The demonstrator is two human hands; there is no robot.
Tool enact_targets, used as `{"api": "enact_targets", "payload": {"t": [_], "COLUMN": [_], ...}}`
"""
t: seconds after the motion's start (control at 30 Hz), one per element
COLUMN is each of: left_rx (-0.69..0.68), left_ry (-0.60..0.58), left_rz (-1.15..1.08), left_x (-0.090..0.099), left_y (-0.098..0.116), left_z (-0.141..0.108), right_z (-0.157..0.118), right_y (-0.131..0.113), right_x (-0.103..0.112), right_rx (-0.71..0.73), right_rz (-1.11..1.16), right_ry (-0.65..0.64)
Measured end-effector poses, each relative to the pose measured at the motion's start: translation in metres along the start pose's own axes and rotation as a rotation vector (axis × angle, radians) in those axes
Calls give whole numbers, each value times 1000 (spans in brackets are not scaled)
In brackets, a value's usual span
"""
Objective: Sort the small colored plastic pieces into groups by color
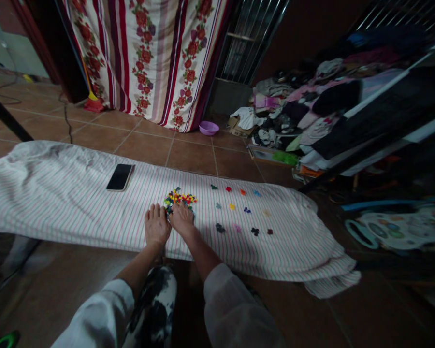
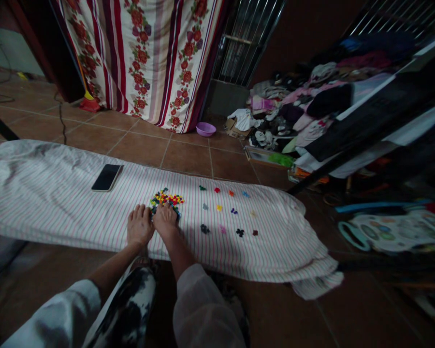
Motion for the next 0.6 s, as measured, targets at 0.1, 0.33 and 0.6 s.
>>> {"api": "enact_targets", "payload": {"t": [0.1,0.33,0.6], "left_rx": [-2,-7,-9], "left_ry": [3,2,-2], "left_rz": [0,-15,-40], "left_x": [0,1,5], "left_y": [0,0,1], "left_z": [0,-1,0], "right_z": [1,-3,1], "right_y": [-2,1,7], "right_x": [0,-1,-13], "right_rx": [-4,32,105], "right_rz": [9,81,220], "right_ry": [-2,52,149]}}
Point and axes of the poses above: each hand's wrist, its own z-axis towards the middle knuckle, its own x-axis out of the back of the hand, y = z × x, the point moved 2 cm from there along z, towards the middle knuckle, and after that the axes turned 7 degrees about -x, right-handed, at the moved point
